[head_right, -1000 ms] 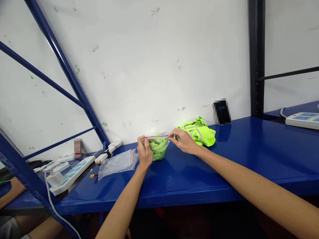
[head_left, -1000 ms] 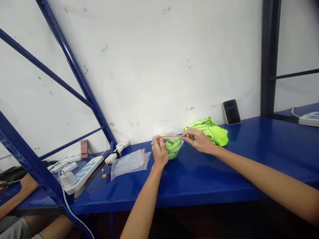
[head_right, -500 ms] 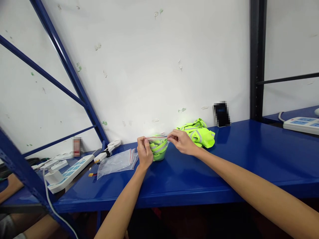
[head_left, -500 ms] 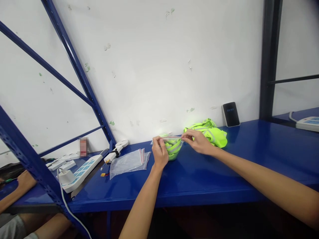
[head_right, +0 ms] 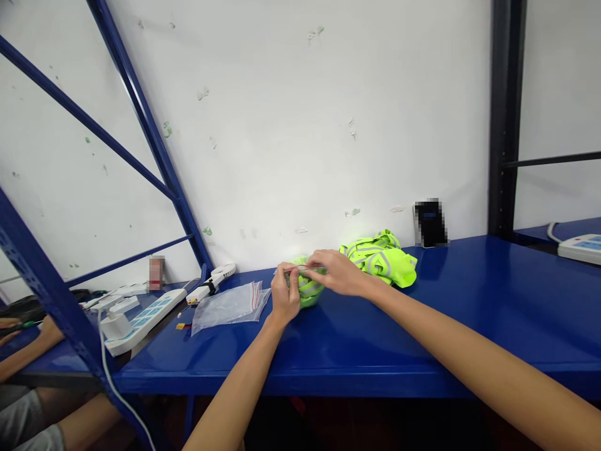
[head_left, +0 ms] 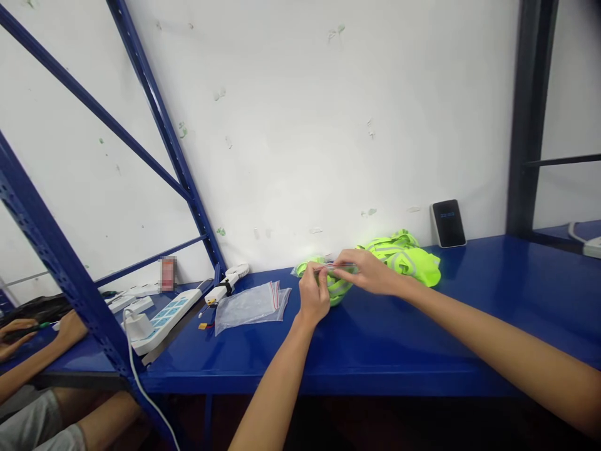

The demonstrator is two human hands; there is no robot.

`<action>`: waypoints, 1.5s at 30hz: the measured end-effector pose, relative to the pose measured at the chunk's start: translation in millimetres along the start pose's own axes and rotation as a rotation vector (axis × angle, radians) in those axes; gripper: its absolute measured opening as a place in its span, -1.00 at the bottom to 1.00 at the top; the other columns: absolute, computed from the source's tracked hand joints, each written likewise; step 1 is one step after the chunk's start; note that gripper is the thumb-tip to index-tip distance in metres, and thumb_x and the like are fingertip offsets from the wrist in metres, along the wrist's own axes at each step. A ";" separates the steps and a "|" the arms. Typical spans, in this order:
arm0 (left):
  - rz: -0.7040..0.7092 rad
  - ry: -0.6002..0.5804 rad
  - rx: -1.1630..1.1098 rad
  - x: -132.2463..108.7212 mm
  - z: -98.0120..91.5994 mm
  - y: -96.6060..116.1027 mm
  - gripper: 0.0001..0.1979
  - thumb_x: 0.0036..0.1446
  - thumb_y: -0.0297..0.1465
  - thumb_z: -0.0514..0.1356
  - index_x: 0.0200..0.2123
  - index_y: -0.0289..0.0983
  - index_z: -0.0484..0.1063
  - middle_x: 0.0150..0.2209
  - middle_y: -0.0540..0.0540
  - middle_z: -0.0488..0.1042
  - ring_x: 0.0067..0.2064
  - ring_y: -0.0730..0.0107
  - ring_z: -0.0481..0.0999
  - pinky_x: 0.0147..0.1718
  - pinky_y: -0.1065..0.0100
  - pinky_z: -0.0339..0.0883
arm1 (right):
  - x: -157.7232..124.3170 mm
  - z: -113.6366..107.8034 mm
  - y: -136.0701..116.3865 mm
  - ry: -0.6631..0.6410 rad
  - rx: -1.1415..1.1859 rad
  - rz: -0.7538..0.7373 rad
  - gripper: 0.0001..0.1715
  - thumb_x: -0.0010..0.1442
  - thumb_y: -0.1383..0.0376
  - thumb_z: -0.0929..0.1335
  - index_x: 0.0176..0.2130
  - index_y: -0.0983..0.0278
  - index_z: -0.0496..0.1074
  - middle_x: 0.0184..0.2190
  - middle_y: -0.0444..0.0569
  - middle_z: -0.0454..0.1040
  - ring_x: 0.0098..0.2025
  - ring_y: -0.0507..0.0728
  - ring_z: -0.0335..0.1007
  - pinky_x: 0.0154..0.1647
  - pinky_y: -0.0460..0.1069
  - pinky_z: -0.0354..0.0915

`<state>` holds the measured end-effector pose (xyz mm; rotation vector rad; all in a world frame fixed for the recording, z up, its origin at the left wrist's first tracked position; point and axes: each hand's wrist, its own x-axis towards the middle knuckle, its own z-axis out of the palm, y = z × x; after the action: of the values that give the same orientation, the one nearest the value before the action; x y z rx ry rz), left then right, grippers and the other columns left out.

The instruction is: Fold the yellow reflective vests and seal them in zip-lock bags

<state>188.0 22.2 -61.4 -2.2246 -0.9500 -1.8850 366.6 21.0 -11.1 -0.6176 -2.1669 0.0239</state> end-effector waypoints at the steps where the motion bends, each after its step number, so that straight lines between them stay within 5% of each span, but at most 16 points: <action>1: 0.004 0.004 0.003 -0.3 -0.1 -0.6 -0.88 0.31 -0.35 -0.01 -0.23 -0.25 0.27 -0.33 -0.07 0.41 -0.29 0.37 0.43 -0.26 0.36 0.27 | 3.5 -0.4 -1.6 -0.011 0.004 -0.002 -0.74 0.26 0.14 0.30 -0.27 0.27 0.47 -0.35 0.01 0.49 -0.30 0.12 0.39 -0.24 0.01 0.28; 9: 0.017 0.021 0.001 1.0 0.0 5.1 -0.86 0.30 -0.34 -0.02 -0.22 -0.24 0.28 -0.29 -0.10 0.36 -0.24 0.35 0.39 -0.20 0.30 0.27 | 7.8 5.4 3.3 0.020 0.126 -0.009 -0.78 0.25 0.18 0.30 -0.26 0.25 0.46 -0.34 -0.02 0.50 -0.32 0.09 0.37 -0.25 -0.02 0.28; 45: -0.020 0.050 -0.045 -2.1 1.8 9.4 -0.88 0.29 -0.34 0.00 -0.26 -0.25 0.25 -0.30 -0.08 0.33 -0.25 0.34 0.37 -0.20 0.29 0.25 | -0.8 21.7 -2.8 0.107 -0.082 -0.124 -0.83 0.32 0.30 0.20 -0.24 0.23 0.36 -0.36 -0.01 0.39 -0.31 0.14 0.31 -0.27 0.01 0.23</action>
<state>194.2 14.5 -60.7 -2.1895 -0.9345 -1.9799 349.6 22.5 -24.8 -0.5177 -2.1066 -0.1613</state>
